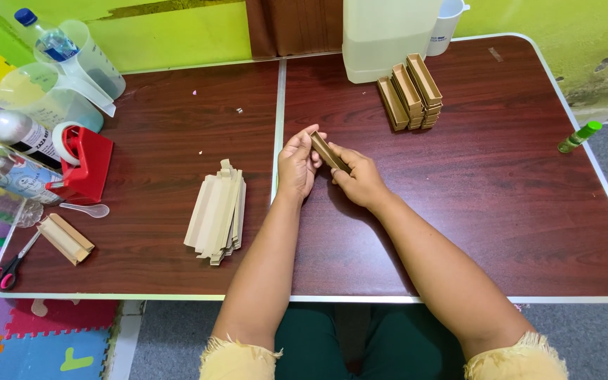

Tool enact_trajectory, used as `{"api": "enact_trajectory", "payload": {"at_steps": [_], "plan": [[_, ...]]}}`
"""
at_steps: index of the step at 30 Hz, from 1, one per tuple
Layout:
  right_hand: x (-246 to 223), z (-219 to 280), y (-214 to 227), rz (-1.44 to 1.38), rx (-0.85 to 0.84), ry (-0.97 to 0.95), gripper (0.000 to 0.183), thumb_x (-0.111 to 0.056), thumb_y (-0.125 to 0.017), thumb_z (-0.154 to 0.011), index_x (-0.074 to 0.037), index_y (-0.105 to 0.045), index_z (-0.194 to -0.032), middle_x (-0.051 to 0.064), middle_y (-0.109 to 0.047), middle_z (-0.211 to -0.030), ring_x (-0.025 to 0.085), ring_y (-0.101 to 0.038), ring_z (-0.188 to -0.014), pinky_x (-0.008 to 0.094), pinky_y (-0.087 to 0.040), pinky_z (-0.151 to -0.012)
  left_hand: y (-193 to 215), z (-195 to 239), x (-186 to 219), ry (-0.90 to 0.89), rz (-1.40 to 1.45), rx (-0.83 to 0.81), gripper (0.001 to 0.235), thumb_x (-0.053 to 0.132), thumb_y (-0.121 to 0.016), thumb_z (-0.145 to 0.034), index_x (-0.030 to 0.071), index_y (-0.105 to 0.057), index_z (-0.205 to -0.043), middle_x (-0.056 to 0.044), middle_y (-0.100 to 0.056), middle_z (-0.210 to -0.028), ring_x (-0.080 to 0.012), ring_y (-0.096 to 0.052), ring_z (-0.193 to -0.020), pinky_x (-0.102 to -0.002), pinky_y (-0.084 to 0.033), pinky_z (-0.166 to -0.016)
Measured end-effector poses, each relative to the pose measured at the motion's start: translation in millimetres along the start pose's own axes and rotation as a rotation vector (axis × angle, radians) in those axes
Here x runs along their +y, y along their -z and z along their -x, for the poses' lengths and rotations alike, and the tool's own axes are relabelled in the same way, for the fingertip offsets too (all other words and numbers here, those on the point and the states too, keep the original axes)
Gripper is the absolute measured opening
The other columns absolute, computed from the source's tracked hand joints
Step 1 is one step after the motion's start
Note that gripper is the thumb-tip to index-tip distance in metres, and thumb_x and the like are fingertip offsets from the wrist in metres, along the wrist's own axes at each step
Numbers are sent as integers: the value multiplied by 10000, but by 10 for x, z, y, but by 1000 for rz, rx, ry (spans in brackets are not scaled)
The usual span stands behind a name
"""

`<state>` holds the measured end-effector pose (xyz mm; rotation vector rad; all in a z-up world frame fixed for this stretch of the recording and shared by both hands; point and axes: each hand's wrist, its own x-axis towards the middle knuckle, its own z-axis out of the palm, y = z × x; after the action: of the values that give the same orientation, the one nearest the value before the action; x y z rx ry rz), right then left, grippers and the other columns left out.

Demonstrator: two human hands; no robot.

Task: The person assembles small rectangular cardboard boxes by hand. They fold the flaps and tuck them into slots to form the box shape, then place each completed box into a stack on the right side of the table.

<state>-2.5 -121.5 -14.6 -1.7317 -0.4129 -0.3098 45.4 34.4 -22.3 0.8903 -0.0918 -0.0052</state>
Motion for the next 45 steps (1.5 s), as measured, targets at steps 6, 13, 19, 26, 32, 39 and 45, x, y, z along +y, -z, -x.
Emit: {"api": "enact_trajectory", "payload": {"at_steps": [6, 13, 19, 26, 32, 39, 45], "plan": [[-6, -9, -21, 224, 26, 71, 353, -130, -797, -854, -127, -772, -1206, 98, -745, -966, 293, -738, -926, 384, -583, -739, 262, -133, 142, -110, 51, 129, 352, 325, -559, -1065, 77, -643, -1300, -134, -746, -1106, -46, -527, -576, -146, -441, -488], [13, -14, 10, 220, 94, 126, 280, -115, -816, -859, -116, -777, -1137, 94, -738, -965, 312, -729, -931, 408, -581, -786, 359, -213, 96, -125, 184, 329, 320, 289, -537, -1078, 59, -638, -1276, -183, -747, -1104, -98, -531, -568, -197, -432, -506], [13, -28, 8, 292, 72, 275, 138, -92, -791, -891, -148, -793, -1017, 66, -714, -903, 293, -718, -888, 387, -571, -771, 428, -263, 29, -116, 206, 341, 315, 290, -539, -1079, 58, -646, -1263, -202, -742, -1124, -115, -546, -578, -212, -449, -514], [-62, -2, 12, 296, 57, 299, 104, -106, -805, -887, -140, -800, -985, 82, -670, -846, 311, -706, -844, 395, -568, -772, 485, -295, 8, -88, 212, 347, 291, 316, -560, -1071, 96, -648, -1240, -208, -733, -1153, -127, -552, -596, -220, -454, -527], [47, -14, 93, 313, 93, 300, 94, -107, -818, -892, -129, -800, -982, 99, -648, -841, 337, -692, -833, 417, -560, -766, 342, -201, -82, -78, 37, 360, 359, 298, -625, -1034, 111, -474, -1301, -171, -685, -1073, -179, -620, -595, -271, -534, -483], [69, -84, 333, 422, 326, 209, 97, -129, -840, -927, -99, -793, -1007, 121, -644, -856, 349, -689, -832, 413, -559, -738, 72, -3, -172, -250, -435, 223, 633, 178, -724, -961, 35, -349, -1451, -153, -653, -999, -143, -633, -611, -216, -566, -469], [126, -102, 524, 503, 510, 119, 127, -150, -851, -931, -72, -768, -985, 116, -621, -864, 344, -686, -855, 407, -564, -768, 113, 5, -146, -237, -467, 199, 582, 142, -672, -974, -2, -357, -1441, -148, -634, -992, -157, -646, -652, -231, -578, -497]]}}
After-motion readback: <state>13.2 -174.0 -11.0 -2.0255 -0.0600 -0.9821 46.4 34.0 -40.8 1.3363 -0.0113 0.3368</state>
